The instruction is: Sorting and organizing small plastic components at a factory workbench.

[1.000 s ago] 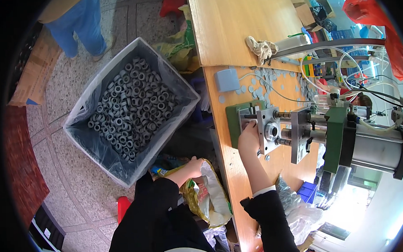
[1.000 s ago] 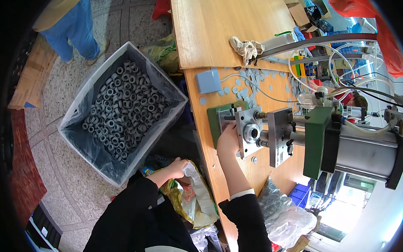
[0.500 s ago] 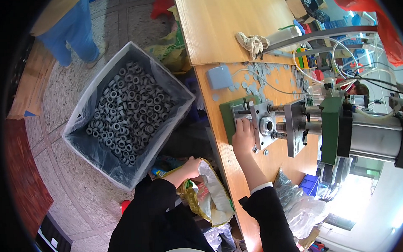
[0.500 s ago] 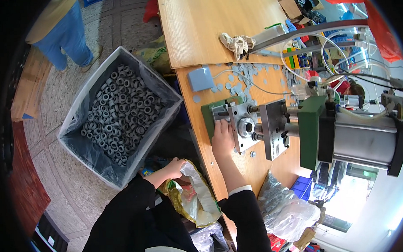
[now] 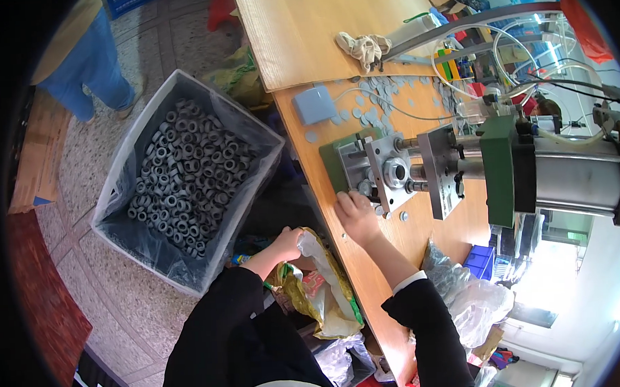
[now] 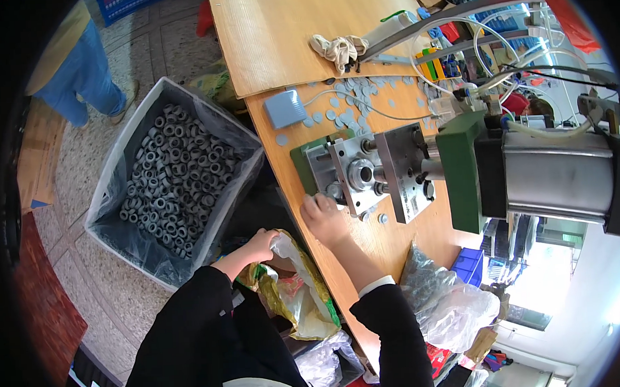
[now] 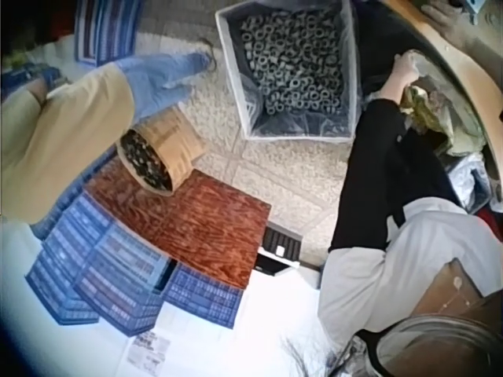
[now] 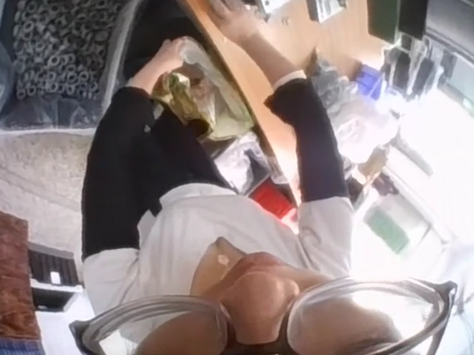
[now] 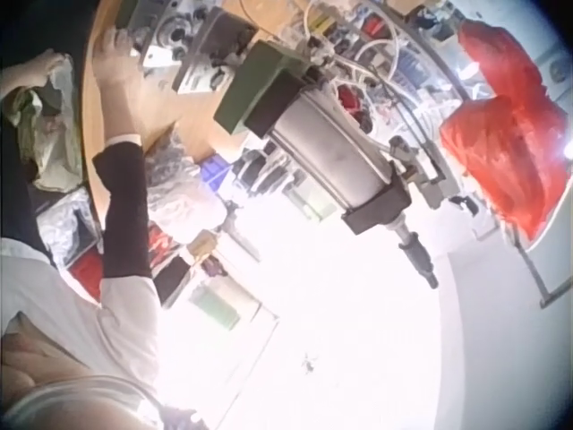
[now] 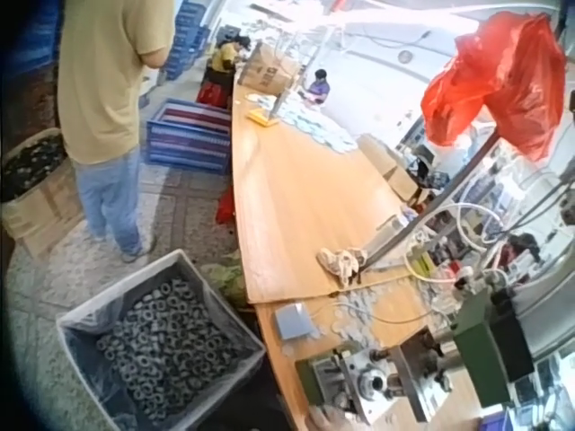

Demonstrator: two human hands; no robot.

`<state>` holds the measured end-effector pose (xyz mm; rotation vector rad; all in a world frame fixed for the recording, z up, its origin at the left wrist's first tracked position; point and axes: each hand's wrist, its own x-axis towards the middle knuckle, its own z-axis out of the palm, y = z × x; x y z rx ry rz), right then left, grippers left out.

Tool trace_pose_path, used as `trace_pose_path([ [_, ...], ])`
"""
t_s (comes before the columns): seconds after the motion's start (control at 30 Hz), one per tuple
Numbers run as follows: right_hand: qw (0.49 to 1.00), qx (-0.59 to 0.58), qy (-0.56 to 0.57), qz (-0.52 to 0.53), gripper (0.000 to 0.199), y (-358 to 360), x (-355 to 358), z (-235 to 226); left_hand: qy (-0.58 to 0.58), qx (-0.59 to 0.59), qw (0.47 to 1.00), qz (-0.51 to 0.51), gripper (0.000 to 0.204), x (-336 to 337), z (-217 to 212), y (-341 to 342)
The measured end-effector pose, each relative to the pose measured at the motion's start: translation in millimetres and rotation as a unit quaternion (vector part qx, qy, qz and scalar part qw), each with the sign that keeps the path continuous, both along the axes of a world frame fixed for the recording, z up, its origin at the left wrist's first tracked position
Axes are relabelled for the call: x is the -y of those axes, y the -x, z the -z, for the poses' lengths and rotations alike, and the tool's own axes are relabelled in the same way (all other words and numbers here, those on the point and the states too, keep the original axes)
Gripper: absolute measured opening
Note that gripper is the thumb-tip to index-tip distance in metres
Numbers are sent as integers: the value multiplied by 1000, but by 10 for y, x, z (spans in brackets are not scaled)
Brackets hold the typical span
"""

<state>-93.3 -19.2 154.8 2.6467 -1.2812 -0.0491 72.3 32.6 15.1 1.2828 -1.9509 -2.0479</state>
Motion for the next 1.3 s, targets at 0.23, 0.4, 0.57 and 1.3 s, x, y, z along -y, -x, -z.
trace_pose_path([
  [0.23,999,-3,-32,-17,17,116,-405,4,26,4,999,23,60,12,12,78],
  [0.4,998,-17,-58,13,17,338,-685,-20,42,5,999,17,60,32,-4,132],
  [0.57,999,27,-44,16,15,336,-981,-87,28,21,999,32,63,77,-86,230],
  [1.3,736,363,-316,475,17,-195,-2257,961,-1,41,997,67,67,10,-215,221],
])
